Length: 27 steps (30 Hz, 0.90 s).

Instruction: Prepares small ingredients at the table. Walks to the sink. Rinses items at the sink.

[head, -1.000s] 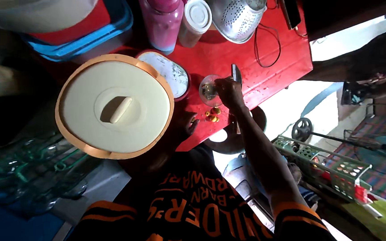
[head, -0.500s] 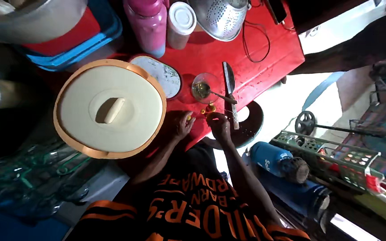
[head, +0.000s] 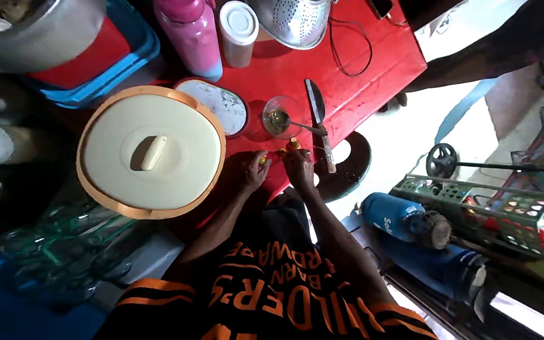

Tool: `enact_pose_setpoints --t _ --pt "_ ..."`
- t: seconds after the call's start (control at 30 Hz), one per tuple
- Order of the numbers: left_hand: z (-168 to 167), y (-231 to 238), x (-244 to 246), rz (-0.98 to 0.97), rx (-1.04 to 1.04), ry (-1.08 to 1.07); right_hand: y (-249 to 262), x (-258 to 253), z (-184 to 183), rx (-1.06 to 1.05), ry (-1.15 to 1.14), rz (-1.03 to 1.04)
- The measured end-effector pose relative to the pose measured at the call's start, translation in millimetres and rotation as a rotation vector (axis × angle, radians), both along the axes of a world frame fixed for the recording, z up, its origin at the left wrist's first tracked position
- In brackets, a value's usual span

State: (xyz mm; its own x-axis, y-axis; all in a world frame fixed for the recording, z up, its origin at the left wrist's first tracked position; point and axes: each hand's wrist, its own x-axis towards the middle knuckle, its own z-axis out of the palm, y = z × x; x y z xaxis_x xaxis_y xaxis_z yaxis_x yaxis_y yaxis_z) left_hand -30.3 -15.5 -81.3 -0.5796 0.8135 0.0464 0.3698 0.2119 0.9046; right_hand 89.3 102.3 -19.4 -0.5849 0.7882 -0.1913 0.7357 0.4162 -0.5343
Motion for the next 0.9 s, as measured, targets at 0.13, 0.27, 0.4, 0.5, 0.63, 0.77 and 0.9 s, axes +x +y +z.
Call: enact_pose_setpoints --t 0.13,0.27,0.4,0.5,0.63,0.77,0.9 --pt "-2 1 0 -0.001 -0.006 0.006 -2 3 -1 0.038 -0.005 0.034" --pt "2 0 -2 -0.007 -0.010 -0.035 -4 11 5 0.025 -0.006 0.006" --pt "8 -1 -4 -0.012 -0.041 -0.095 -8 25 3 -0.020 0.033 -0.098" --pt "11 -1 -7 -0.012 -0.047 -0.116 -2 27 7 -0.195 0.163 -0.264" --pt "32 -10 -4 -0.074 -0.102 -0.159 17 14 15 -0.536 0.505 -0.552" --pt "64 -36 16 -0.170 -0.046 -0.227 42 -5 9 -0.673 0.716 -0.641" --pt "71 -55 19 -0.187 -0.073 -0.285 52 -16 11 -0.683 0.769 -0.674"
